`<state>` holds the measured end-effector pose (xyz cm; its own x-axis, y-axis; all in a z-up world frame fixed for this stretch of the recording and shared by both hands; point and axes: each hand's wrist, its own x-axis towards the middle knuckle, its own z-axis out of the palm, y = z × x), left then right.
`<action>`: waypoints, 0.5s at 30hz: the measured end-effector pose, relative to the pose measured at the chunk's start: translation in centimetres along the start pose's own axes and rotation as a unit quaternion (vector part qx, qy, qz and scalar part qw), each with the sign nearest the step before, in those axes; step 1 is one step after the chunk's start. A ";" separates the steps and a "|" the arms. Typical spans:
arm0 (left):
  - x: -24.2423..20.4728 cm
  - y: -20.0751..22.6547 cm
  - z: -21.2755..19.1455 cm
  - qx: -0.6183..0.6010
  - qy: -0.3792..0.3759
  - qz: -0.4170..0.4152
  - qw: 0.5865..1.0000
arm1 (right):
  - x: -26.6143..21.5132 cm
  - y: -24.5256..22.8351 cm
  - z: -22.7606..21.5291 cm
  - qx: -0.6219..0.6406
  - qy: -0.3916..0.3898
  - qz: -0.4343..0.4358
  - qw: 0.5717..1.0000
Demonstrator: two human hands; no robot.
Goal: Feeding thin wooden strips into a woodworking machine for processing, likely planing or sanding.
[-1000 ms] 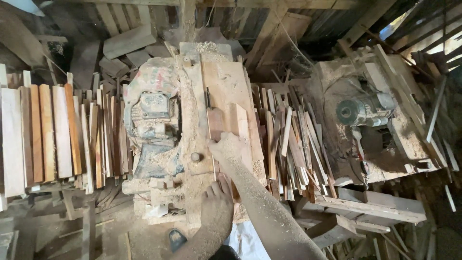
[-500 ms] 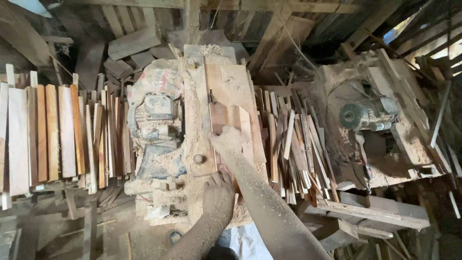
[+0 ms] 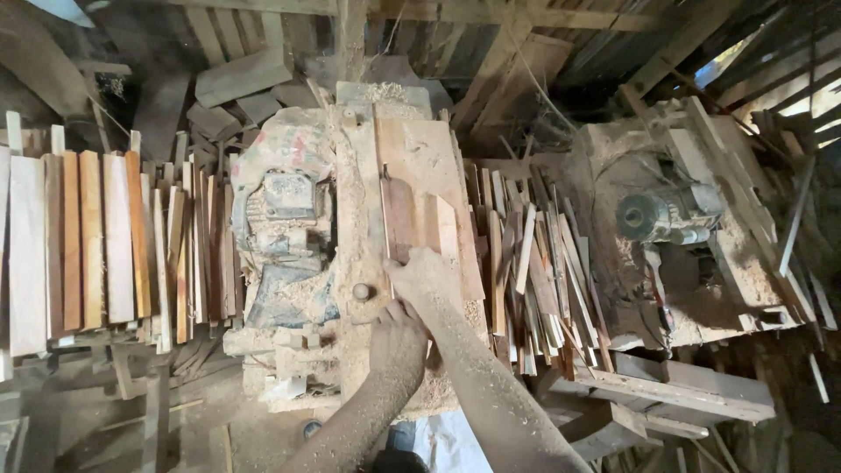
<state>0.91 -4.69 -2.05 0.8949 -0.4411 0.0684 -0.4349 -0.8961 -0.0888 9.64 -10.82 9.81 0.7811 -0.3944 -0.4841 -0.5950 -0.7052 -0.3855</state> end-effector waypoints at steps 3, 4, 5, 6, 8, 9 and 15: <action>0.6 0.1 1.2 -0.048 0.032 -0.014 0.998 | 0.0 -0.6 -0.1 -0.008 0.001 -0.010 1.000; 0.9 0.1 1.7 -0.051 0.032 -0.016 0.998 | -0.3 -0.9 -0.3 -0.001 0.000 -0.016 1.000; 1.1 0.2 2.3 -0.055 0.033 -0.017 0.998 | -0.7 -1.2 -0.6 0.005 -0.001 -0.022 1.000; 1.4 0.1 2.1 -0.055 0.033 -0.017 0.998 | 0.5 -0.8 0.1 0.005 -0.001 -0.022 1.000; 1.7 0.0 1.6 -0.070 0.040 -0.031 0.996 | 2.7 0.2 1.5 0.016 0.022 -0.023 0.999; 2.1 -0.3 1.4 -0.069 0.040 -0.030 0.996 | 3.4 0.3 1.8 0.016 0.023 -0.023 0.999; 0.8 -0.6 -0.4 -0.104 0.060 -0.018 0.993 | 0.8 1.0 1.1 -0.018 0.063 -0.042 0.997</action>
<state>1.88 -4.56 -1.53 0.8970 -0.4009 0.1862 -0.4261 -0.8963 0.1229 9.48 -11.19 8.13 0.8466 -0.4026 -0.3481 -0.5215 -0.7583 -0.3912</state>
